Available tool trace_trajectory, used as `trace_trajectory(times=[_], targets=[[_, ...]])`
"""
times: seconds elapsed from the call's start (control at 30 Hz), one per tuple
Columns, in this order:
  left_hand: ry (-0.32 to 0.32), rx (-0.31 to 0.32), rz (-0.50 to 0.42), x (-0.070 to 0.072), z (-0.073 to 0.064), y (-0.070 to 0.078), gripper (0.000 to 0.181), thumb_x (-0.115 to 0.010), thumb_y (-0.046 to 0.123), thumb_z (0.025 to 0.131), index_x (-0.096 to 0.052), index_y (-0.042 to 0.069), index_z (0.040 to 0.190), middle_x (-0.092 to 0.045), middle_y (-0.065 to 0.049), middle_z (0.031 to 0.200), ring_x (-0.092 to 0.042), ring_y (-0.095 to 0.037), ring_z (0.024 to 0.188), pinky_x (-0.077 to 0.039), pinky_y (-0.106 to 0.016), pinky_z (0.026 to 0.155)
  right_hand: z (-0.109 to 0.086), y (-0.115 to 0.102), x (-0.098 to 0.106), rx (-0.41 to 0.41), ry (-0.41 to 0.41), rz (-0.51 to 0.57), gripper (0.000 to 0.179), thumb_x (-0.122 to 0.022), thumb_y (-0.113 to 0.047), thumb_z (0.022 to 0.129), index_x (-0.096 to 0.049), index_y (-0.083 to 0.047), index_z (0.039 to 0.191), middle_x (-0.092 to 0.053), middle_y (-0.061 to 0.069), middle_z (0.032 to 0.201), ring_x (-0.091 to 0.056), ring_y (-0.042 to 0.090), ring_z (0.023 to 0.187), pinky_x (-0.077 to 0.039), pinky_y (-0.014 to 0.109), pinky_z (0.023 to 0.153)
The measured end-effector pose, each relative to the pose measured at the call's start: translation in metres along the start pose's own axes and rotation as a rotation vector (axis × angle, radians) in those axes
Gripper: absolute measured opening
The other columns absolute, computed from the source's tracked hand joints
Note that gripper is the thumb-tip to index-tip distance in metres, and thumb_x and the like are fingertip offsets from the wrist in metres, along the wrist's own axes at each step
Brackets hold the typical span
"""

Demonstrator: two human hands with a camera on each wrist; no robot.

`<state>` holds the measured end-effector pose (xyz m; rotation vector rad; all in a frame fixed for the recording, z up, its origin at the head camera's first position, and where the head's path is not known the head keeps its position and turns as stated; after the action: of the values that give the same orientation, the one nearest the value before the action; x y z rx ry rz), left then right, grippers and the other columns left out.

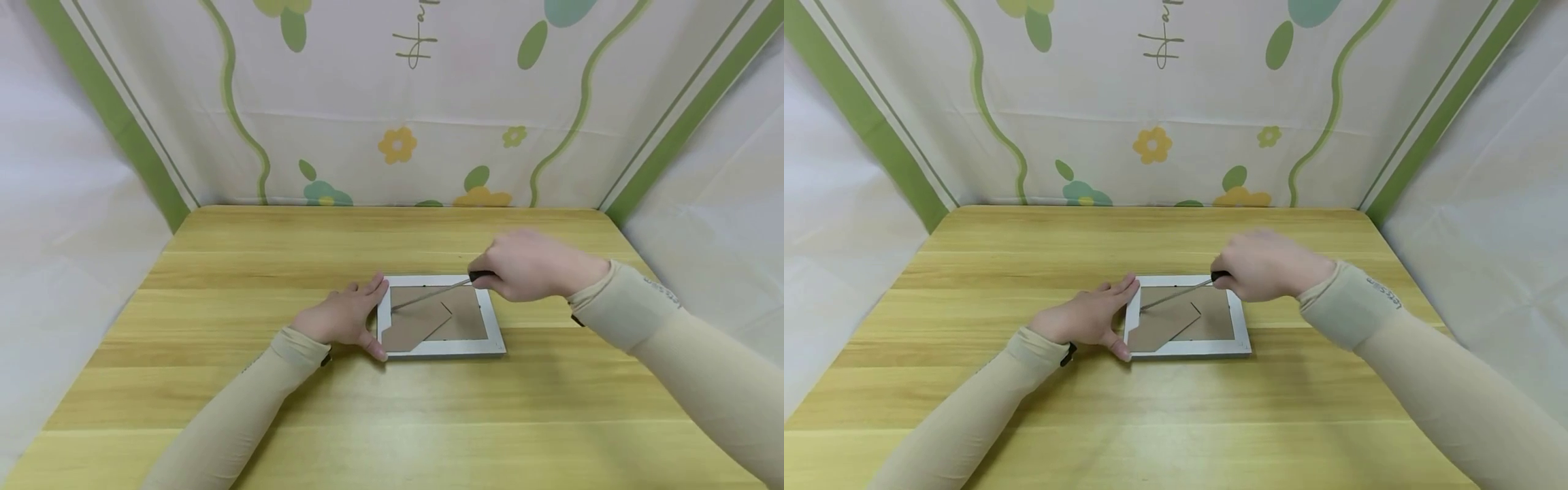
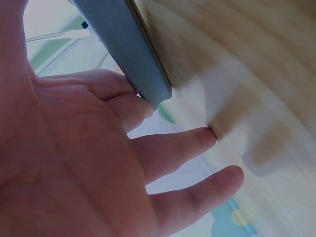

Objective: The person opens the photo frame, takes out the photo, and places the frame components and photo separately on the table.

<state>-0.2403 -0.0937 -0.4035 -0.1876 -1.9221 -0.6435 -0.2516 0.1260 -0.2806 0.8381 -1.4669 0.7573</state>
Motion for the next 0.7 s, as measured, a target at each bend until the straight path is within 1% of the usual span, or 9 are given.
trace_trajectory(times=[0.13,0.23,0.37,0.7], targets=[[-0.003,0.001,-0.005,-0.001,-0.001,0.001,0.131,-0.084,0.059,0.066,-0.008,0.01,0.16,-0.001,-0.005,0.165,-0.017,-0.051,0.143,-0.02,-0.069,0.108,-0.009,0.004,-0.011,0.019,0.044,0.037,0.033,-0.064,-0.02,0.097,-0.046,-0.023,0.069,-0.028,-0.015,0.058,-0.028,0.0,0.051,-0.028,0.025,0.051],[-0.002,0.002,-0.003,-0.001,-0.001,0.001,0.131,-0.084,0.059,0.066,-0.008,0.01,0.16,-0.001,-0.005,0.165,-0.018,-0.051,0.143,-0.02,-0.07,0.108,-0.013,0.006,-0.018,0.024,0.068,0.059,0.026,-0.064,-0.019,0.096,-0.053,-0.022,0.074,-0.032,-0.016,0.059,-0.03,-0.001,0.051,-0.031,0.024,0.051],[0.001,0.002,0.002,-0.001,0.0,0.001,0.131,-0.084,0.06,0.066,-0.009,0.009,0.16,-0.002,-0.005,0.165,-0.018,-0.05,0.143,-0.021,-0.069,0.108,-0.016,0.008,-0.023,0.018,0.087,0.074,0.022,-0.065,-0.019,0.096,-0.056,-0.022,0.076,-0.036,-0.017,0.059,-0.034,-0.001,0.052,-0.034,0.024,0.051],[0.006,-0.002,0.0,0.0,0.0,0.001,0.13,-0.084,0.06,0.066,-0.009,0.009,0.16,-0.002,-0.006,0.165,-0.019,-0.051,0.143,-0.021,-0.069,0.108,-0.02,0.01,-0.026,0.011,0.101,0.09,0.028,-0.067,-0.016,0.095,-0.051,-0.023,0.073,-0.031,-0.016,0.06,-0.03,-0.001,0.052,-0.03,0.023,0.051]])
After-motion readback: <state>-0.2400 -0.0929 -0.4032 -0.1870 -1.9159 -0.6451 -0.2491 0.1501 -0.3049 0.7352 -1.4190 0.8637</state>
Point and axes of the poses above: each hand's wrist, its own z-axis towards the middle knuckle, its own x-axis out of the back of the hand, y = z × x, the point moved 6 cm from there along z, towards the middle knuckle
